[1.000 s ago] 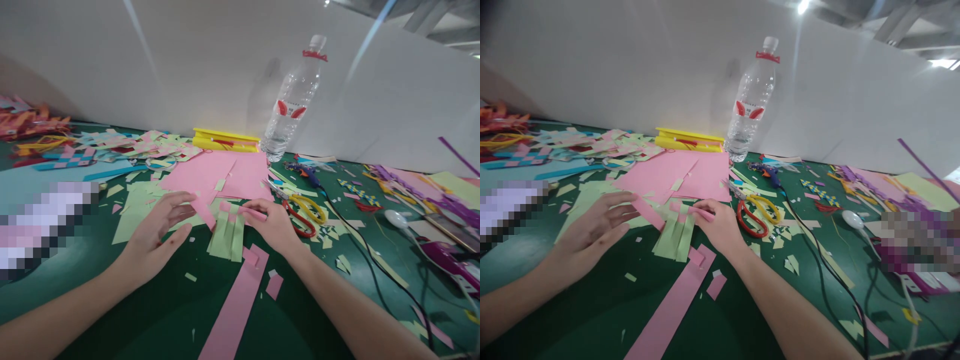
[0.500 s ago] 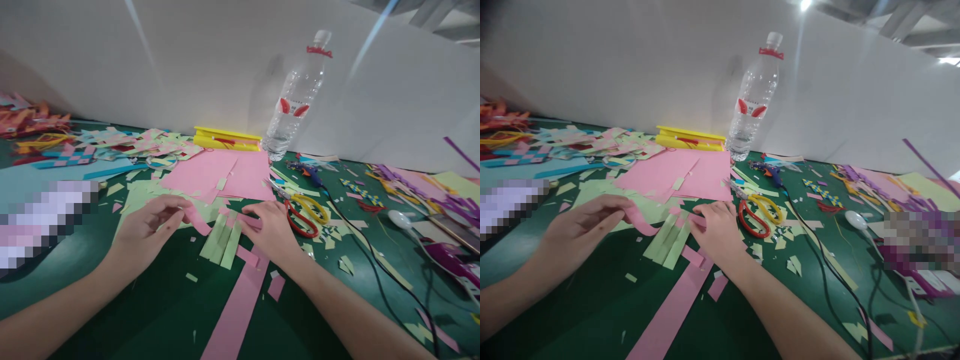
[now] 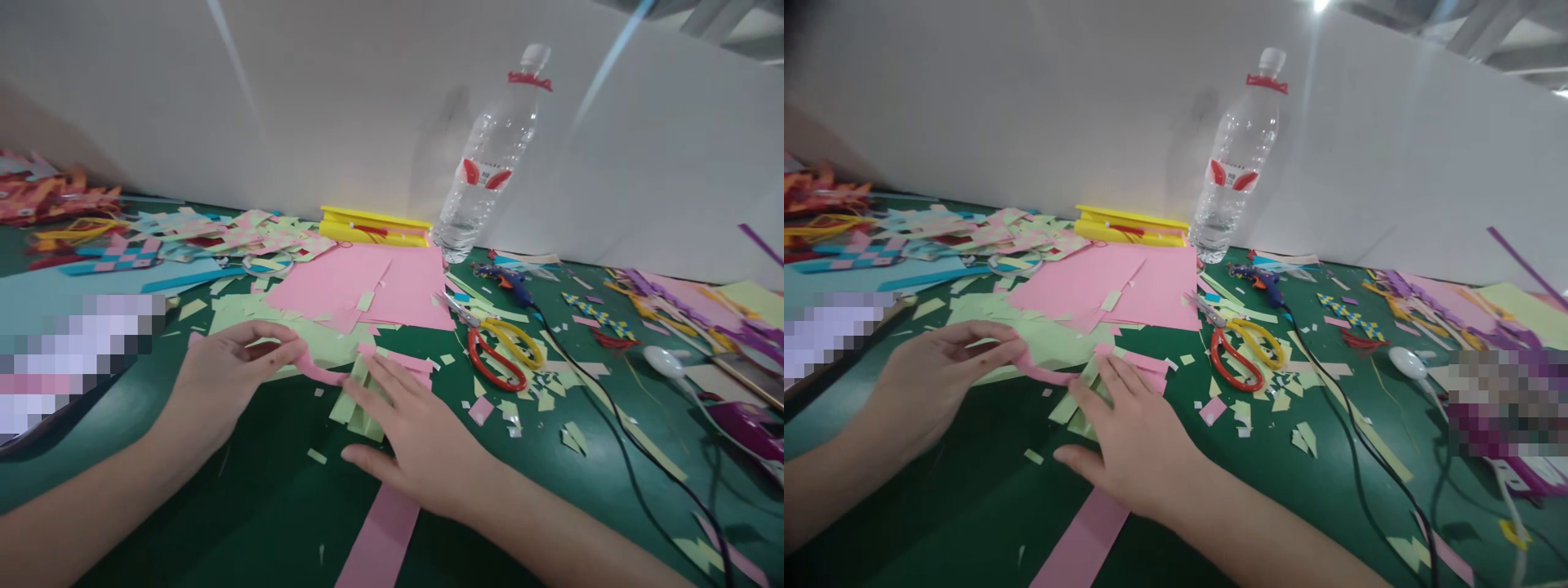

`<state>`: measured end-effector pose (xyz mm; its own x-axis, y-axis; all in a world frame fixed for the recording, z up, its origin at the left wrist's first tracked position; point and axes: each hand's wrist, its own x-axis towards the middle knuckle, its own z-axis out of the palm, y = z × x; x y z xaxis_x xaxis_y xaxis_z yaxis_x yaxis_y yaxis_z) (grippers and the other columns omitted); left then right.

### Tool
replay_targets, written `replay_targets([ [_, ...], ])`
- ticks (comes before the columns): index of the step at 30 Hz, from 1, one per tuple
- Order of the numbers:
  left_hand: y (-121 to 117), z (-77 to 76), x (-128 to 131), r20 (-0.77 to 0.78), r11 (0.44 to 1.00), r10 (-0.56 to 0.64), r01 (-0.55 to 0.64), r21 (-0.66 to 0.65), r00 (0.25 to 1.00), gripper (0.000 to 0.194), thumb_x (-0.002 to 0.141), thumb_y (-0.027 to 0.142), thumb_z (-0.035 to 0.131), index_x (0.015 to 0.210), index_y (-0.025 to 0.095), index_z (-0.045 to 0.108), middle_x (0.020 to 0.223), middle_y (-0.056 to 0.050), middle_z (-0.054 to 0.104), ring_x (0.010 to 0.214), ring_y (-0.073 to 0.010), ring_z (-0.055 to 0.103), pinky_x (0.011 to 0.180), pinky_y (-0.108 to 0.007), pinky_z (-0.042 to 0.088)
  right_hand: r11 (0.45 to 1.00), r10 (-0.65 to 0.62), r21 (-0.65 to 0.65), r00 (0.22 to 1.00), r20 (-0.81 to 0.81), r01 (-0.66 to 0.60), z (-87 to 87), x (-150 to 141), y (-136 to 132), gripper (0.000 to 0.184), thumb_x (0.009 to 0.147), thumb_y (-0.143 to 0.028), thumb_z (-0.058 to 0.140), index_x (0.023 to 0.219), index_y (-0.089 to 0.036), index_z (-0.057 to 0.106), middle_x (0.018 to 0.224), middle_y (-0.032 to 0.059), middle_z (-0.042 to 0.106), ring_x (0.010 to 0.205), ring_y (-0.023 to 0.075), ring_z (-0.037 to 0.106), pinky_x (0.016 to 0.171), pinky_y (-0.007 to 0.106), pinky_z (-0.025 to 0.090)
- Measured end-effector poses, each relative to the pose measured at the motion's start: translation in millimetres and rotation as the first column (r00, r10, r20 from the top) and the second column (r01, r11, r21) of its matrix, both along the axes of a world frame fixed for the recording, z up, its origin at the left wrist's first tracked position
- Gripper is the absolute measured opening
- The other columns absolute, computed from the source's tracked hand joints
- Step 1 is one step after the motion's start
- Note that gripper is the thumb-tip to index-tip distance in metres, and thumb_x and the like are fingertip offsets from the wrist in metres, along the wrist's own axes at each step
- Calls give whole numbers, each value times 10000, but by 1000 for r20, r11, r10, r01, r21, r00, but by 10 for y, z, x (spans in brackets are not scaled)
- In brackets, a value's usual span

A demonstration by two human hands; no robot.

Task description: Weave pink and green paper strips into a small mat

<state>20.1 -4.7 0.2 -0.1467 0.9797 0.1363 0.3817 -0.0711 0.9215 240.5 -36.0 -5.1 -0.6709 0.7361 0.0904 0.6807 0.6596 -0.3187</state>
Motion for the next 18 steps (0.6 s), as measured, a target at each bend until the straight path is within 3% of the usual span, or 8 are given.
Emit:
replay_targets([
  [4, 29, -5, -1, 210, 987, 112, -83, -140, 971, 196, 660, 331, 778, 727, 204, 645, 710, 33, 677, 703, -135, 624, 670, -252, 517, 996, 50, -73, 997, 54, -46, 26, 16, 0, 649, 895, -568, 453, 1426, -199, 396, 1554, 171, 185, 1443, 316, 85, 1128, 524, 279],
  [8, 7, -10, 0, 199, 993, 96, -80, -85, 975, 201, 676, 310, 770, 733, 202, 611, 722, 43, 618, 678, -114, 578, 590, -208, 475, 990, 86, -118, 994, 71, -77, 24, 30, 31, 690, 889, -604, 423, 1440, -193, 370, 1565, 168, 132, 1443, 317, 38, 1140, 521, 254],
  [12, -25, -36, -42, 175, 998, 37, -44, 38, 984, 256, 760, 334, 702, 968, 235, 591, 806, 40, 570, 714, -115, 547, 598, -201, 463, 990, 109, -101, 992, 62, -102, 6, 26, 48, 702, 887, -614, 414, 1441, -186, 362, 1561, 189, 125, 1444, 313, 31, 1147, 511, 238],
  [15, -28, -47, -56, 105, 992, -105, 97, 81, 989, 334, 822, 360, 627, 1126, 264, 526, 794, 42, 565, 724, -122, 563, 594, -201, 451, 991, 120, -72, 991, 50, -116, 14, 36, 56, 673, 901, -597, 406, 1425, -176, 383, 1556, 187, 165, 1448, 306, 78, 1146, 510, 242],
  [18, -20, -80, -32, -74, 952, -292, 297, 72, 954, 379, 802, 396, 625, 1144, 263, 528, 750, 41, 591, 679, -140, 575, 592, -228, 458, 997, 74, 3, 996, -48, -74, 37, 80, 94, 605, 930, -546, 399, 1381, -145, 434, 1514, 156, 322, 1427, 269, 233, 1159, 486, 237],
])
